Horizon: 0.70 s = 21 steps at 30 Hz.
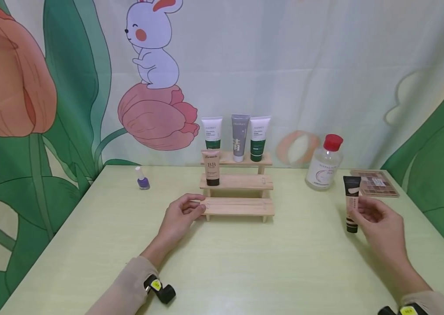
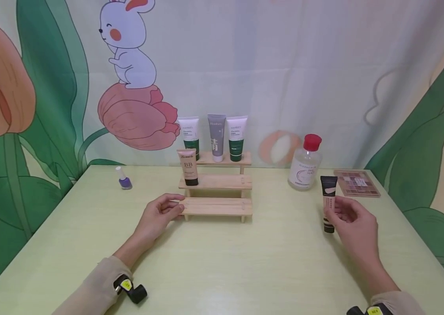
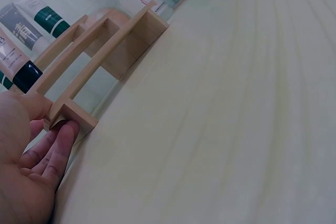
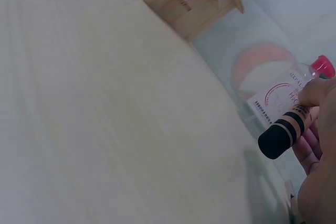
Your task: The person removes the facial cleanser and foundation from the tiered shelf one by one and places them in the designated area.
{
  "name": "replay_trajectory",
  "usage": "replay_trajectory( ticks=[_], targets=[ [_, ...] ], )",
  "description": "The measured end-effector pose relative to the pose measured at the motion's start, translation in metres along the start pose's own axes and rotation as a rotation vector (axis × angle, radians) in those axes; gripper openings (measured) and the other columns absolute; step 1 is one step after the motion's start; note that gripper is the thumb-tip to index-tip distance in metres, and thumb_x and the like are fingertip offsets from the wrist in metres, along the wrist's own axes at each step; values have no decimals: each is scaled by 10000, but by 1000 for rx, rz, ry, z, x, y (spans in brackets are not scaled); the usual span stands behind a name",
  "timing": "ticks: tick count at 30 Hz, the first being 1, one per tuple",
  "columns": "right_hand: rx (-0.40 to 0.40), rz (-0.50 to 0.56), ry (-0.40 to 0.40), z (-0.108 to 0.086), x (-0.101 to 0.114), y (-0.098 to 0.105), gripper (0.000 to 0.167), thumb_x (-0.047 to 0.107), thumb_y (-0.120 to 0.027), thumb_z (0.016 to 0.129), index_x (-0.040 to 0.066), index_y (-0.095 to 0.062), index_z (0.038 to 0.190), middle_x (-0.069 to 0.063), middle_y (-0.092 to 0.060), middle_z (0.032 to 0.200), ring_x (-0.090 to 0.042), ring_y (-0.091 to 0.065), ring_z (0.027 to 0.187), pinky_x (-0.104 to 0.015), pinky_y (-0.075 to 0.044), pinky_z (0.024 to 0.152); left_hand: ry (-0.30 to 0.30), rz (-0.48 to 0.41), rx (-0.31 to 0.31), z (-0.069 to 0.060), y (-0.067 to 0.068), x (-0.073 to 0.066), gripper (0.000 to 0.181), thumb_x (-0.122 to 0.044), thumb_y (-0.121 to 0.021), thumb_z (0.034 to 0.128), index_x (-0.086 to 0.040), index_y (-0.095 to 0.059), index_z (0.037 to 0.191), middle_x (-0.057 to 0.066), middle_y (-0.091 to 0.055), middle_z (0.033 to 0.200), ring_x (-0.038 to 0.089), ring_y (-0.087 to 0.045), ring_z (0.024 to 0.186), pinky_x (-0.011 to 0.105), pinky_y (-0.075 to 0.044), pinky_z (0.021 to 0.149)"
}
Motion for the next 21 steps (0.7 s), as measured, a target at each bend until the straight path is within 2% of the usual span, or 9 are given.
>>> replay_trajectory(
  ticks=[7, 15, 21],
  targets=[
    [11, -45, 5, -5, -8, -8, 514, 304, -834, 1034, -24, -707, 1408, 172, -691, 1035, 41, -652, 916, -60, -570, 752, 5, -28, 11, 2, -1, 2, 264, -88, -779, 1060, -60, -759, 1322, 175, -787, 1141, 177, -756, 962, 275, -673, 860],
    [37, -126, -72, -5, -13, -17, 535, 410, -798, 1049, 24, -722, 1411, -96, -719, 1204, -4, -614, 920, -84, -559, 700, 13, 0, 0, 1, 0, -1, 261, -119, -778, 1068, -82, -761, 1325, 152, -792, 1141, 180, -753, 973, 246, -657, 840],
    [49, -171, -103, -7, -16, -20, 539, 436, -785, 1053, 39, -718, 1411, -132, -716, 1250, -31, -606, 933, -83, -544, 684, 11, -11, 7, 2, 0, 2, 264, -117, -781, 1065, -77, -760, 1325, 158, -791, 1144, 172, -752, 968, 261, -666, 853]
  ],
)
Point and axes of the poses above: each hand's wrist, its own z-axis towards the middle knuckle, its own y-axis out of the back of the hand, x = y × z, the point moved 4 cm from there along z, towards the middle knuckle
